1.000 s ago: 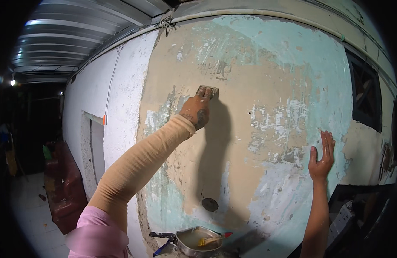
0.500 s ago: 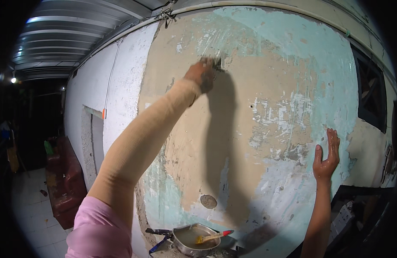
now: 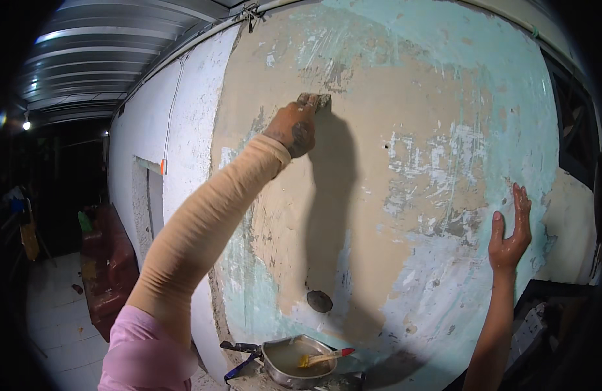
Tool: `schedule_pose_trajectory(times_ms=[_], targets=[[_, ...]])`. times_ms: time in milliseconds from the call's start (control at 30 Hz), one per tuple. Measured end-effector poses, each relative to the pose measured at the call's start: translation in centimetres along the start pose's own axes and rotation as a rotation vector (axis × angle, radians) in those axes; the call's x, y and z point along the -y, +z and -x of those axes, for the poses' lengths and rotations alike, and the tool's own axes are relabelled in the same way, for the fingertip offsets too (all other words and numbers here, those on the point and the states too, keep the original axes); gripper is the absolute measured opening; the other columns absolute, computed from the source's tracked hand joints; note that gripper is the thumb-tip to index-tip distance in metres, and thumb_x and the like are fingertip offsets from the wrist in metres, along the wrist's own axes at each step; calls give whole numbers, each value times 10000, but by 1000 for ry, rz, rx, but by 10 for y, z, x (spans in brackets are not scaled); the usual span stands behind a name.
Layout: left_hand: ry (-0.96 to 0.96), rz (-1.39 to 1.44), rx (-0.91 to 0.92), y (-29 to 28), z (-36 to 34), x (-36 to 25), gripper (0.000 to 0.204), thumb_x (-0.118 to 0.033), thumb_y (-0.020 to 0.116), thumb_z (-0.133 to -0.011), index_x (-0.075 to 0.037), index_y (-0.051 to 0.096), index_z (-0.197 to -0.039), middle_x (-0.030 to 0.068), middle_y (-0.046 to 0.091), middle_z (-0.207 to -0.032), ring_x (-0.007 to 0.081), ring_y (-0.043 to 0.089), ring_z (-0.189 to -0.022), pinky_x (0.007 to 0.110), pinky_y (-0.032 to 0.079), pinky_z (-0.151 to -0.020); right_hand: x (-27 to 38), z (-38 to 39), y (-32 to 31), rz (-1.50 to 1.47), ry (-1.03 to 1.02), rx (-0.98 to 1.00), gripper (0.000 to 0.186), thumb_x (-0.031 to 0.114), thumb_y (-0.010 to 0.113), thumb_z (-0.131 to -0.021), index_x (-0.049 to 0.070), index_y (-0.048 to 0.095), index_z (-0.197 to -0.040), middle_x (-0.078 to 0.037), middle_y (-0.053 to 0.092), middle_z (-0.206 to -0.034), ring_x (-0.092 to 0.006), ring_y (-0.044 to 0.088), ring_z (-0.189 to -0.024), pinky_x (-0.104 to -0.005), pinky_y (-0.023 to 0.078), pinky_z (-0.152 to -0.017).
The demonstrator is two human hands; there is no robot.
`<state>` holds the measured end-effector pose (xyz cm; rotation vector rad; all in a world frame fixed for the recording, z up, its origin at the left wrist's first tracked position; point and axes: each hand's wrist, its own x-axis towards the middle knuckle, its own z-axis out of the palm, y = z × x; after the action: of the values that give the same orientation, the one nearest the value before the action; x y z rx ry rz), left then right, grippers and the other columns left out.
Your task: The person applies plaster filler compound to damaged sections of an interior wall using a putty knife scraper tool.
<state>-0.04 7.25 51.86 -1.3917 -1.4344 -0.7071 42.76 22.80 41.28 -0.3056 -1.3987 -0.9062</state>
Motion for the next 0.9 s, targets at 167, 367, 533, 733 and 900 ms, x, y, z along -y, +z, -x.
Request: schedule_pose_trajectory(times_ms=[167, 367, 533, 733, 900], targets=[[-84, 15, 103, -3, -10, -5, 521, -52, 490, -816, 46, 485, -1328, 313, 567, -1252, 441, 622, -1073, 461, 529, -920, -3, 0, 0, 9, 7, -4, 460, 105, 563, -933, -29, 512, -1370, -181, 565, -1384, -407, 449, -1356, -525, 309, -1134], [-175, -38, -97, -15, -76, 10, 466, -151, 602, -749, -41, 581, -1202, 243, 676, -998, 428, 642, -993, 454, 543, -852, -1, -1, -1, 21, 8, -5, 460, 120, 558, -933, -30, 520, -1366, -189, 561, -1387, -405, 443, -1363, -530, 288, -1144], [-294, 56, 147, -44, -112, 12, 447, -178, 602, -829, -66, 588, -1261, 251, 640, -1198, 392, 642, -1096, 406, 544, -912, -1, 0, 0, 22, 23, 29, 479, 136, 560, -922, -29, 522, -1370, -188, 561, -1388, -400, 446, -1361, -528, 272, -1152], [-41, 57, -15, 17, -19, 31, 633, -106, 567, -778, 32, 454, -1386, 330, 517, -1335, 458, 625, -1074, 453, 536, -919, -1, 2, -2, 4, 52, 22, 485, 143, 554, -921, -26, 521, -1375, -186, 556, -1391, -385, 444, -1366, -520, 262, -1159], [-31, 140, 3, 51, 57, 32, 726, -37, 478, -763, 62, 319, -1464, 385, 397, -1410, 500, 611, -1048, 478, 536, -906, -6, 5, -2, 32, 49, 21, 492, 137, 559, -917, -18, 518, -1382, -181, 554, -1396, -379, 441, -1369, -521, 253, -1165]])
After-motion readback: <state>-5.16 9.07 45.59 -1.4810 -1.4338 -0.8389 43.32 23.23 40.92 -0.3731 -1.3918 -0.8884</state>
